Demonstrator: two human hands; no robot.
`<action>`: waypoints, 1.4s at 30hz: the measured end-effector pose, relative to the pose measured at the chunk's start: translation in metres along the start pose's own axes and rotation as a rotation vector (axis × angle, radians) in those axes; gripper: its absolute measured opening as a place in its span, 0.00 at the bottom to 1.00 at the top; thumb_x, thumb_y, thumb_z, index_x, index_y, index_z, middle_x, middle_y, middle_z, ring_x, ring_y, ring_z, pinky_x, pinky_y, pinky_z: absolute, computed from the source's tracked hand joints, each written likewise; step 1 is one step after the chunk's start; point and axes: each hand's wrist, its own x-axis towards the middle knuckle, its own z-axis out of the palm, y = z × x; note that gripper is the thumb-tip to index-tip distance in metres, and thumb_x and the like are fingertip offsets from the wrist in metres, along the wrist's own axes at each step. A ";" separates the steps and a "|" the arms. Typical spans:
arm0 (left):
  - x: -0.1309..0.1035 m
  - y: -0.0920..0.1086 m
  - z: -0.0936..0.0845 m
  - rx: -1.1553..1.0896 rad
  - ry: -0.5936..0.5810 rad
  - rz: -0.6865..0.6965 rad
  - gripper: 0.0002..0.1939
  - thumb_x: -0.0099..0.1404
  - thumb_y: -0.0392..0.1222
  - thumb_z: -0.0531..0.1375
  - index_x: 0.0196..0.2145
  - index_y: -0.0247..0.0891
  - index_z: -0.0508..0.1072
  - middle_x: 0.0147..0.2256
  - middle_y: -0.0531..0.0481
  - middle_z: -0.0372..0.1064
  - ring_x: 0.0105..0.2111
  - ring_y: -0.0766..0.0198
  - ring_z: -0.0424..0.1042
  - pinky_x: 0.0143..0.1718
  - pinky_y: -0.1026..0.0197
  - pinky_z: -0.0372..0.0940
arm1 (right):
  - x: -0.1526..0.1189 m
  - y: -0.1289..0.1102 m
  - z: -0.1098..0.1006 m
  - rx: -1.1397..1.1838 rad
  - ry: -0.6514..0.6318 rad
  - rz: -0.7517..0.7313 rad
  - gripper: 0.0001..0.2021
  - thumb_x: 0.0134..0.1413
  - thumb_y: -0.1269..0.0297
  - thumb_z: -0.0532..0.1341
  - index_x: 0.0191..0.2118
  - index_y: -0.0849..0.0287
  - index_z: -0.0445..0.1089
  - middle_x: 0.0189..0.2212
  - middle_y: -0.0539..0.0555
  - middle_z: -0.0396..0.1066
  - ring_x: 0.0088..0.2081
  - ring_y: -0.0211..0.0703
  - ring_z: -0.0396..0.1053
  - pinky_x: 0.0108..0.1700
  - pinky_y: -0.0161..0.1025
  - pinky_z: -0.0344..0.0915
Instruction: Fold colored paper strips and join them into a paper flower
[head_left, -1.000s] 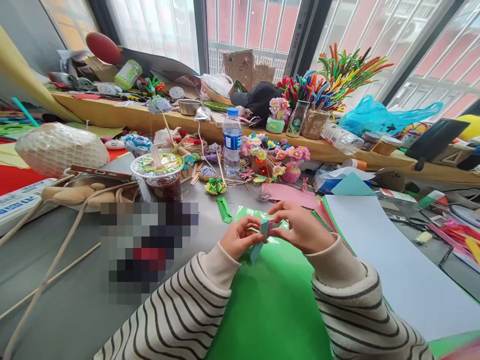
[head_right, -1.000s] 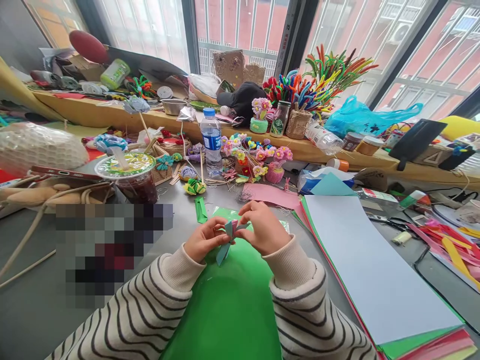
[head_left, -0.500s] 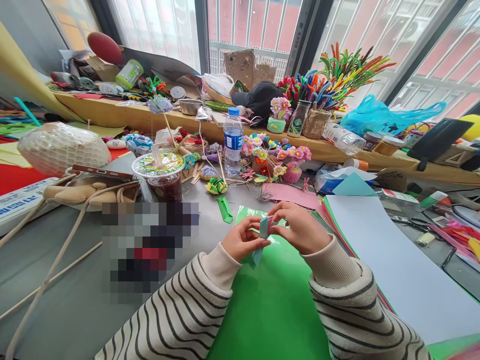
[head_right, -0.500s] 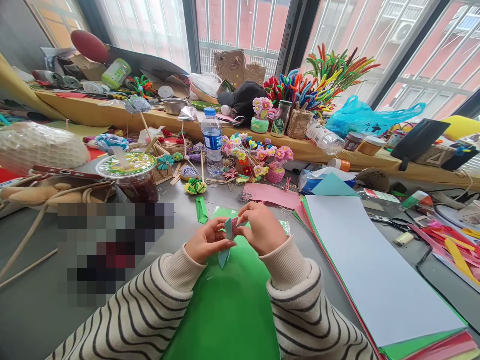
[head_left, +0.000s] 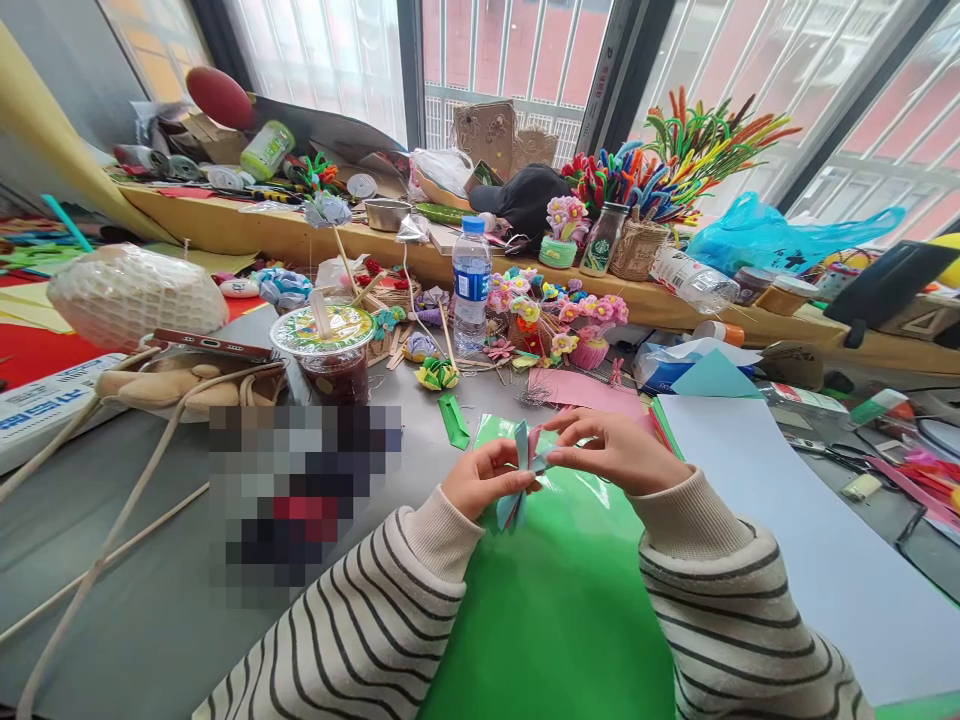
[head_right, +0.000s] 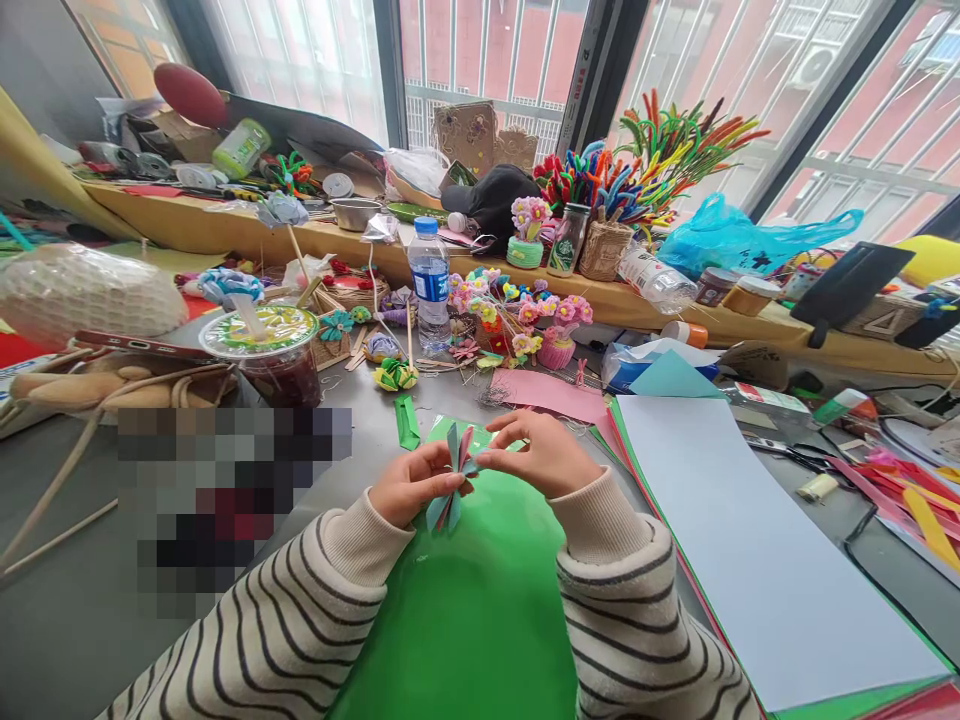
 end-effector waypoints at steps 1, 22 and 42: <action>0.000 0.000 0.001 -0.021 -0.005 0.002 0.15 0.40 0.38 0.67 0.28 0.32 0.70 0.26 0.51 0.69 0.24 0.66 0.69 0.31 0.61 0.63 | 0.000 -0.001 0.001 0.029 0.011 0.019 0.08 0.37 0.60 0.62 0.17 0.58 0.70 0.38 0.57 0.69 0.41 0.49 0.66 0.36 0.42 0.65; -0.004 -0.010 0.004 0.211 0.081 0.470 0.10 0.52 0.38 0.61 0.34 0.37 0.65 0.33 0.50 0.66 0.34 0.66 0.67 0.39 0.62 0.62 | -0.009 -0.023 0.017 -0.549 0.346 -0.254 0.03 0.40 0.71 0.63 0.22 0.60 0.68 0.38 0.59 0.68 0.43 0.51 0.64 0.44 0.49 0.61; -0.006 -0.002 0.009 0.091 0.051 0.154 0.18 0.45 0.44 0.65 0.31 0.34 0.64 0.29 0.52 0.63 0.23 0.67 0.69 0.28 0.61 0.66 | 0.006 0.005 0.006 -0.031 0.043 -0.155 0.05 0.37 0.65 0.64 0.22 0.60 0.67 0.43 0.58 0.66 0.45 0.48 0.64 0.43 0.47 0.63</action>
